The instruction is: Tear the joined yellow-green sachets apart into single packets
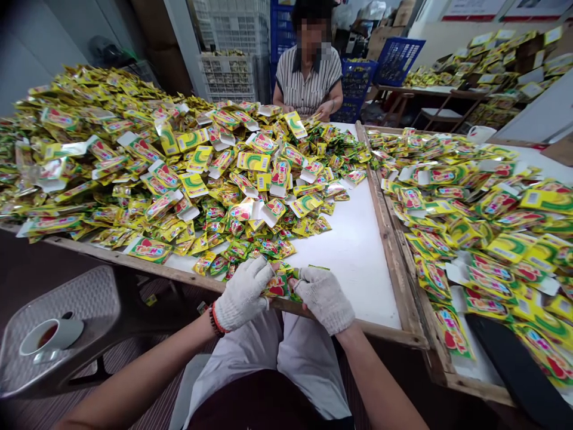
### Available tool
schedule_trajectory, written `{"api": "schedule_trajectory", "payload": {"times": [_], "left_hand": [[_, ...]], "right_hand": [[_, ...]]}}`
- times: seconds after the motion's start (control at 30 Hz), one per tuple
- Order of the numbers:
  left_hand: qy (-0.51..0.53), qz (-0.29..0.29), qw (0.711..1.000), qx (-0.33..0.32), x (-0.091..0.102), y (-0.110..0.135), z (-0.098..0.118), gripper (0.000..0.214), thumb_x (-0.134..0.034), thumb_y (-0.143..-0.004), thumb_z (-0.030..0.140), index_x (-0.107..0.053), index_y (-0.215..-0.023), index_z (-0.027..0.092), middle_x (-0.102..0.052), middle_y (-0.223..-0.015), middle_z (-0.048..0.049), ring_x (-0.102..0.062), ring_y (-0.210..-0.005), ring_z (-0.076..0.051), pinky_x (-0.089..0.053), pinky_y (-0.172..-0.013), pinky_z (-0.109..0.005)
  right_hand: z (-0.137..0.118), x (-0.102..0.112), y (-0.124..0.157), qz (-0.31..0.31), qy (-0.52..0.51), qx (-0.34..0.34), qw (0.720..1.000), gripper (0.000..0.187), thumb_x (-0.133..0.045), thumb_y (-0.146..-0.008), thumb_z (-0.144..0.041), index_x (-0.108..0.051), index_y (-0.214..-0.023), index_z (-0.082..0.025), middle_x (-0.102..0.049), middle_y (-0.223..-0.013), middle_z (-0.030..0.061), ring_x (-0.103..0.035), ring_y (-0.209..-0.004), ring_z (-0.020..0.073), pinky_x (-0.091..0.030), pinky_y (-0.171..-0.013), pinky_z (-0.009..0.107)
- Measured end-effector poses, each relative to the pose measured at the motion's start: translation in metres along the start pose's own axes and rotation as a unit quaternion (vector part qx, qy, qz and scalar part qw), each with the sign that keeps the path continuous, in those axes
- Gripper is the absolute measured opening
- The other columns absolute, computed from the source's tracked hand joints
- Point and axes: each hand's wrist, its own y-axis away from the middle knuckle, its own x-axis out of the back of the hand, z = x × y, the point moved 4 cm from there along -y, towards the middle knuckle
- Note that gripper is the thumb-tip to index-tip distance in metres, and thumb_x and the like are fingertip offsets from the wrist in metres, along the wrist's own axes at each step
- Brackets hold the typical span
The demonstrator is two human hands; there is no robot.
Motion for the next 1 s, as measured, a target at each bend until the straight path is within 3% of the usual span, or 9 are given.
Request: {"api": "schedule_trajectory", "payload": {"times": [0.17, 0.33, 0.5, 0.67, 0.73, 0.87, 0.93, 1.0], "left_hand": [[0.042, -0.002, 0.999, -0.001, -0.009, 0.004, -0.001, 0.066, -0.061, -0.070, 0.020, -0.043, -0.133, 0.019, -0.052, -0.116, -0.0096, -0.048, -0.105, -0.027, -0.045, -0.091, -0.042], [0.065, 0.000, 0.998, 0.011, -0.005, 0.005, -0.006, 0.062, -0.062, -0.069, 0.020, -0.046, -0.129, 0.019, -0.052, -0.113, -0.0093, -0.048, -0.106, -0.027, -0.045, -0.092, -0.041], [0.067, -0.009, 0.998, 0.012, -0.005, 0.003, -0.002, 0.062, -0.062, -0.070, 0.021, -0.046, -0.130, 0.018, -0.052, -0.115, -0.0099, -0.048, -0.107, -0.028, -0.045, -0.093, -0.042], [0.038, -0.010, 0.999, 0.011, -0.007, 0.002, 0.004, 0.062, -0.060, -0.071, 0.020, -0.046, -0.131, 0.017, -0.052, -0.115, -0.0105, -0.047, -0.106, -0.028, -0.044, -0.092, -0.043], [0.026, -0.015, 1.000, 0.007, -0.006, 0.001, 0.003, 0.062, -0.058, -0.070, 0.018, -0.047, -0.131, 0.017, -0.052, -0.115, -0.0106, -0.047, -0.106, -0.029, -0.044, -0.091, -0.043], [0.022, -0.045, 0.999, -0.011, 0.000, -0.004, -0.003, 0.064, -0.058, -0.067, 0.017, -0.048, -0.130, 0.018, -0.051, -0.113, -0.0100, -0.047, -0.104, -0.027, -0.045, -0.088, -0.041], [0.025, -0.057, 0.998, -0.025, 0.004, -0.007, -0.006, 0.066, -0.059, -0.066, 0.017, -0.047, -0.131, 0.019, -0.051, -0.113, -0.0097, -0.047, -0.103, -0.027, -0.045, -0.087, -0.041], [0.026, -0.065, 0.997, -0.040, 0.006, -0.009, -0.007, 0.067, -0.059, -0.066, 0.018, -0.046, -0.132, 0.019, -0.051, -0.114, -0.0098, -0.047, -0.102, -0.027, -0.045, -0.086, -0.041]], "right_hand": [[-0.001, -0.005, -0.004, -0.010, 0.013, 0.001, 1.000, 0.030, -0.054, -0.083, -0.037, -0.053, -0.057, -0.020, -0.050, -0.037, -0.0042, -0.051, -0.037, 0.0110, -0.034, -0.045, 0.021], [0.003, -0.003, -0.003, -0.046, -0.061, 0.017, 0.997, 0.031, -0.054, -0.085, -0.040, -0.053, -0.062, -0.020, -0.057, -0.042, -0.0023, -0.053, -0.043, 0.0119, -0.035, -0.047, 0.021], [0.008, -0.004, -0.006, 0.019, 0.004, 0.008, 1.000, 0.036, -0.051, -0.086, -0.044, -0.049, -0.059, -0.021, -0.052, -0.040, -0.0029, -0.050, -0.041, 0.0115, -0.032, -0.047, 0.023], [-0.003, -0.006, -0.009, 0.110, 0.145, 0.072, 0.981, 0.024, -0.050, -0.081, -0.028, -0.049, -0.059, -0.020, -0.060, -0.057, 0.0011, -0.052, -0.054, 0.0133, -0.031, -0.053, 0.026], [-0.004, -0.007, -0.008, 0.071, 0.119, 0.075, 0.987, 0.021, -0.047, -0.081, -0.024, -0.052, -0.061, -0.020, -0.061, -0.058, 0.0011, -0.053, -0.053, 0.0132, -0.034, -0.056, 0.026], [0.000, -0.011, 0.002, -0.106, -0.040, 0.042, 0.993, 0.020, -0.046, -0.084, -0.029, -0.061, -0.075, -0.020, -0.058, -0.046, -0.0017, -0.053, -0.046, 0.0139, -0.038, -0.053, 0.025], [0.004, -0.010, 0.010, -0.129, -0.104, 0.014, 0.986, 0.026, -0.047, -0.085, -0.034, -0.065, -0.095, -0.017, -0.059, -0.047, -0.0012, -0.053, -0.047, 0.0151, -0.037, -0.050, 0.026], [0.008, -0.009, 0.016, -0.098, -0.148, -0.014, 0.984, 0.039, -0.051, -0.085, -0.036, -0.062, -0.114, -0.012, -0.060, -0.049, -0.0011, -0.053, -0.048, 0.0152, -0.036, -0.049, 0.026]]}}
